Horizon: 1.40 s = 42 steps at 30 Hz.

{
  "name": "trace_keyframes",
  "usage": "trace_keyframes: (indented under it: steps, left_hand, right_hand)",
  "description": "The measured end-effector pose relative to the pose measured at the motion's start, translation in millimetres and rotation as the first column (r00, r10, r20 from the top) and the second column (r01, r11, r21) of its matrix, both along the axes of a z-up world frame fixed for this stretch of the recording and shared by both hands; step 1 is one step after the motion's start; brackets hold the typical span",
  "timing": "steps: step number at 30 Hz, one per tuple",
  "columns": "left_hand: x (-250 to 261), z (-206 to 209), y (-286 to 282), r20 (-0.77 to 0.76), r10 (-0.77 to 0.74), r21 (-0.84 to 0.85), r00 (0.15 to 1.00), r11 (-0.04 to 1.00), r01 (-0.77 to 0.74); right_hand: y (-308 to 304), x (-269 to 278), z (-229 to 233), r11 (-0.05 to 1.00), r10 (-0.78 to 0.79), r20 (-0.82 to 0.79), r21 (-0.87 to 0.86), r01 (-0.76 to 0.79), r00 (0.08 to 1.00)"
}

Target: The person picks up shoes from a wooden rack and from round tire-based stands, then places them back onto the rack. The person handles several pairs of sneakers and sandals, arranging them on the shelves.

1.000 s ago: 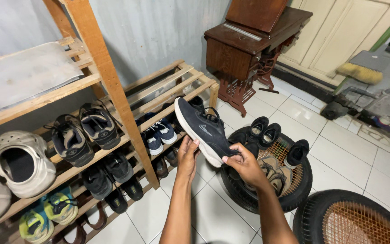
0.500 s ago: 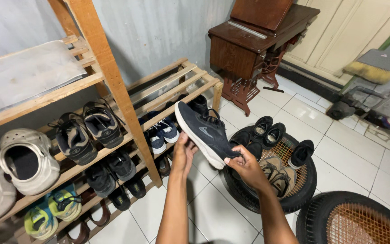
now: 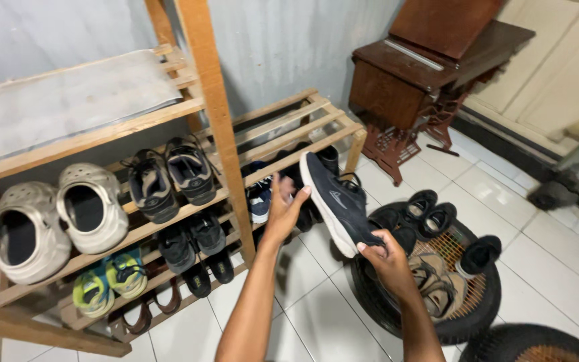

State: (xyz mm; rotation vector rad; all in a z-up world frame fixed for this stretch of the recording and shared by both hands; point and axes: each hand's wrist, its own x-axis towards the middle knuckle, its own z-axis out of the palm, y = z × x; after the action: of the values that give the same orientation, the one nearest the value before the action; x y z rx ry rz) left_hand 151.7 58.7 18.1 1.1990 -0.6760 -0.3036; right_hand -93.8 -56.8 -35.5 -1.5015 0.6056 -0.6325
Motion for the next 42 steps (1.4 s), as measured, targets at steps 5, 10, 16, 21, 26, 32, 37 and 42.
trace_keyframes:
  steps: [5, 10, 16, 21, 26, 32, 37, 42]
  left_hand:
    - [49.2, 90.9, 73.7, 0.814, 0.498, -0.186, 0.298, 0.709, -0.68]
    - [142.5, 181.5, 122.0, 0.912, 0.404, -0.313, -0.075, 0.563, -0.765]
    - [193.5, 208.4, 134.3, 0.963, 0.161, -0.267, -0.214, 0.513, -0.816]
    - [202.4, 201.4, 126.7, 0.982, 0.172, -0.153, -0.077, 0.487, -0.86]
    - [201.4, 203.2, 122.7, 0.992, 0.125, -0.055, -0.001, 0.427, -0.903]
    - [201.7, 203.3, 120.6, 0.992, 0.105, 0.02, 0.065, 0.386, -0.922]
    - [202.8, 205.2, 119.0, 0.993, 0.082, 0.046, 0.08, 0.356, -0.934]
    - [200.3, 205.6, 120.0, 0.992, 0.101, 0.034, 0.077, 0.371, -0.928]
  right_hand:
    - [0.1, 8.2, -7.2, 0.999, -0.043, 0.043, -0.023, 0.044, 0.998]
    - [9.8, 31.8, -9.4, 0.994, -0.071, 0.059, -0.082, 0.075, 0.996]
    - [15.9, 84.4, 0.2, 0.984, -0.108, -0.007, -0.146, 0.106, 0.994]
    - [13.9, 131.6, 16.6, 0.953, -0.146, -0.113, -0.284, 0.109, 0.983]
    - [4.1, 181.4, 34.3, 0.866, -0.174, -0.144, -0.493, 0.082, 0.974]
    - [-6.6, 250.5, 56.0, 0.723, -0.125, -0.175, -0.69, -0.031, 0.977]
    - [-8.0, 302.2, 63.4, 0.624, -0.08, -0.221, -0.771, -0.124, 0.972]
    - [-2.9, 338.9, 60.2, 0.508, -0.069, -0.225, -0.846, -0.16, 0.972]
